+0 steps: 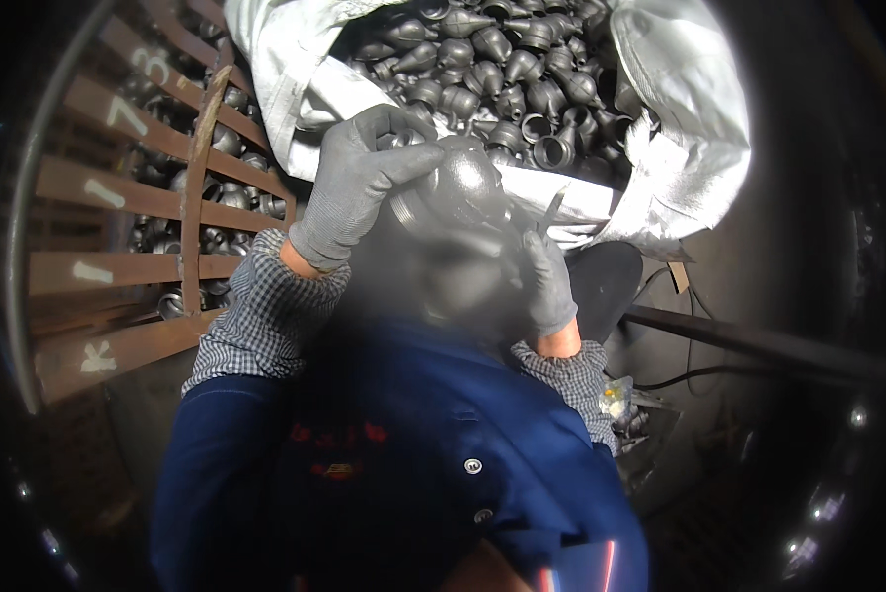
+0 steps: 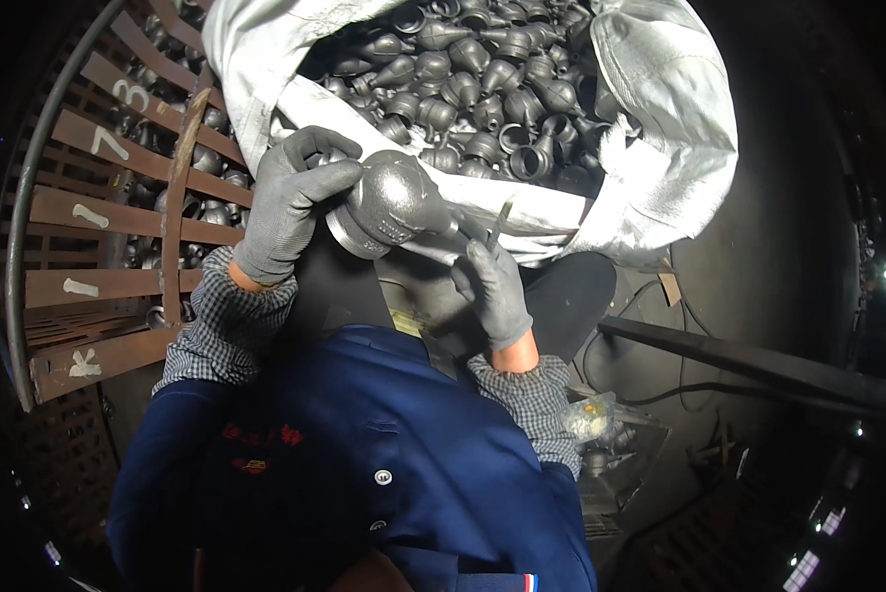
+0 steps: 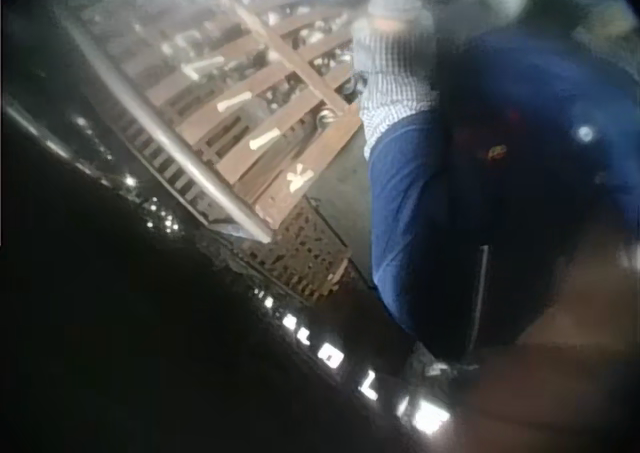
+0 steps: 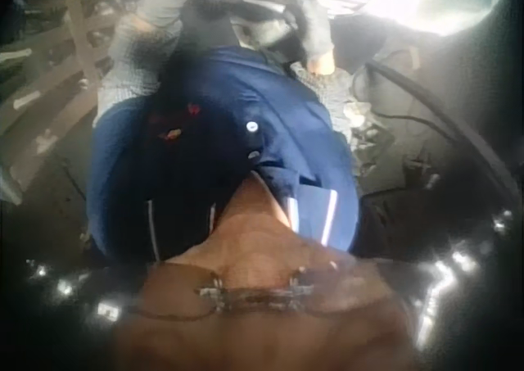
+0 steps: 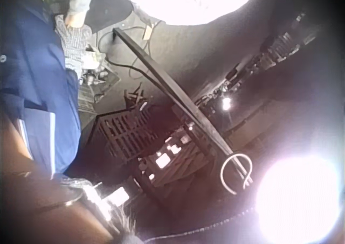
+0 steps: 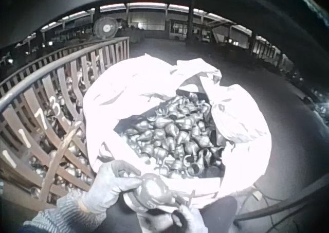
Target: Inspecting and sorting metal cast parts from a large bag.
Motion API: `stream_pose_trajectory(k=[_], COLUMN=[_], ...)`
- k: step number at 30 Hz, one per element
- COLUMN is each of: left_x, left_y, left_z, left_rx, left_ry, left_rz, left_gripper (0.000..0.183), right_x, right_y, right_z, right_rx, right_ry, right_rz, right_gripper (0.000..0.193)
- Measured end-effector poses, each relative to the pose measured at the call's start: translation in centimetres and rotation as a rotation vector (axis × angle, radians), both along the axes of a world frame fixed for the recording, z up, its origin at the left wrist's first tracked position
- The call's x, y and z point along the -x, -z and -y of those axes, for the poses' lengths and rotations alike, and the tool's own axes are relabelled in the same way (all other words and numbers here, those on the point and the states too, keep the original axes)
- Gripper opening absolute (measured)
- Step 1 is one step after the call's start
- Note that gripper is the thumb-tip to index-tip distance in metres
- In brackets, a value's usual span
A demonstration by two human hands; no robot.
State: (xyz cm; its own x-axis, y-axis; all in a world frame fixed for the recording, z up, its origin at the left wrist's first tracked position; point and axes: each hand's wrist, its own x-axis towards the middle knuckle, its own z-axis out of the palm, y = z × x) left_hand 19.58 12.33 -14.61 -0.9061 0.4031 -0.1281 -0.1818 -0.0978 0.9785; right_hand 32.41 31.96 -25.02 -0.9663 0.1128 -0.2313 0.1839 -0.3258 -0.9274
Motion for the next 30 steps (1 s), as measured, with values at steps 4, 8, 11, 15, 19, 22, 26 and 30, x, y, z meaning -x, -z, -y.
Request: stream_pose_trajectory(k=[4,8,11,15,19,22,26,30], left_x=[-0.3,-0.3,-0.4,0.3,-1.6,-3.2,-3.0,-3.0], left_y=[1.4,2.1,2.9,4.1,5.6,6.6,7.0,7.9], left_z=[-1.5,-2.3,-1.9,0.5,0.8,-0.3,-1.1,-2.1], left_rx=[-0.015,-0.015,-0.188,-0.227,-0.303,-0.466,-0.555,-0.623], left_ry=[0.092,0.144,0.123,0.069,0.347,0.371,0.502,0.532], left_rz=[0.045,0.030,0.081,0.138,0.238,0.402,0.483,0.603], left_gripper=[0.024,0.027,0.027,0.032,0.032,0.037,0.049,0.057], right_x=[-0.6,-1.8,-2.1,-2.5,-2.1,-1.8,-1.3,-1.1], right_y=[-0.1,0.8,1.9,2.7,3.2,3.5,3.5,3.0], right_z=[-1.0,-1.1,-0.9,-1.3,-1.5,-1.6,-2.2,-2.1], right_rx=[0.205,0.634,0.758,0.778,0.887,0.876,0.832,0.792], right_ry=[-0.069,-0.025,0.019,0.165,0.099,0.059,-0.023,0.006], right_rz=[0.009,-0.001,-0.027,0.054,-0.054,-0.080,-0.099,-0.077], right_gripper=[0.054,0.053,0.054,0.052,0.051,0.049,0.050,0.051])
